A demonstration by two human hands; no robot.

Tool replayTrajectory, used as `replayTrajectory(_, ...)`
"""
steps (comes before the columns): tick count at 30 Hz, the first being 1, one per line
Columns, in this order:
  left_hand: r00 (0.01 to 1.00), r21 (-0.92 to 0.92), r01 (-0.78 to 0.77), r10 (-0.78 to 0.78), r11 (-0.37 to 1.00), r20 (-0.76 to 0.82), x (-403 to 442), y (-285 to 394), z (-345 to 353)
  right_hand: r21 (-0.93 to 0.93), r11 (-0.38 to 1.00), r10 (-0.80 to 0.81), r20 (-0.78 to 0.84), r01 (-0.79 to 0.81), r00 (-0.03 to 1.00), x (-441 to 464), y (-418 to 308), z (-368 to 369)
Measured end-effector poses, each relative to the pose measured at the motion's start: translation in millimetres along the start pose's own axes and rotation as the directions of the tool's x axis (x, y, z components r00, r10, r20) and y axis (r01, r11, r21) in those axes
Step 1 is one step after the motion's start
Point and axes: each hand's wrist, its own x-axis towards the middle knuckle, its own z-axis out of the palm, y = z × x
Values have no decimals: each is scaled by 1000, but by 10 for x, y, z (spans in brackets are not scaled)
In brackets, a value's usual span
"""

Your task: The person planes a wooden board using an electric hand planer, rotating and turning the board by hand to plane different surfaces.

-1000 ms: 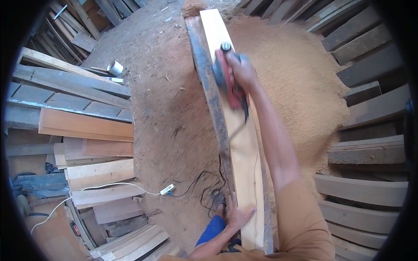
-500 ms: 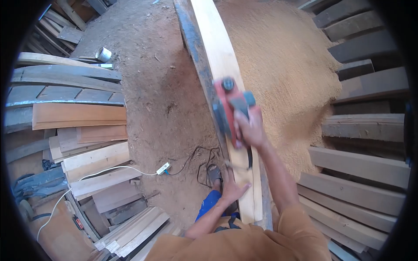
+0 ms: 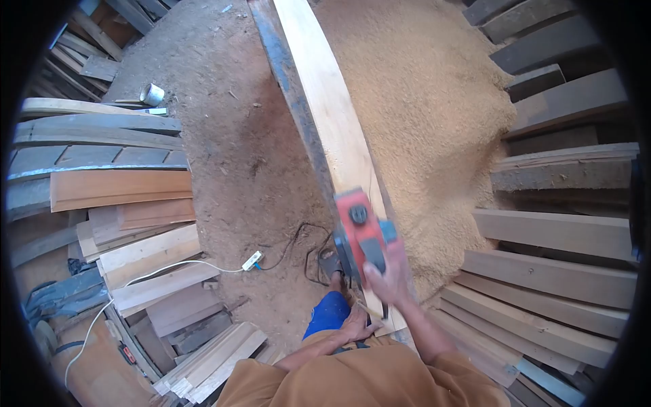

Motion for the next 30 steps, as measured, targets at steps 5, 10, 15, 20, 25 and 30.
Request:
replayTrajectory(5,979,3,-164,163,986,-124,11,60,-113,-133,981,-148,-52,140,988,1852,-605,198)
replayTrajectory(10,995,54,-47,52,997,-86,-7,77,-165,195,978,-73,-42,80,996,2718,-1009,254)
replayTrajectory(15,996,18,1,-3,1000,92,-188,170,-777,429,903,37,-61,-8,997,1989,-674,-85)
replayTrajectory(20,978,-85,205,-208,975,-30,-285,-298,-1014,483,869,205,-156,-107,966,269,-113,-456)
replayTrajectory(25,960,-309,241,-272,920,-62,-185,-35,-1046,407,888,340,-262,-216,903,-1270,162,-705)
replayTrajectory(30,962,-298,210,-252,931,-110,181,18,-336,323,913,354,-329,-248,875,-2227,838,-842)
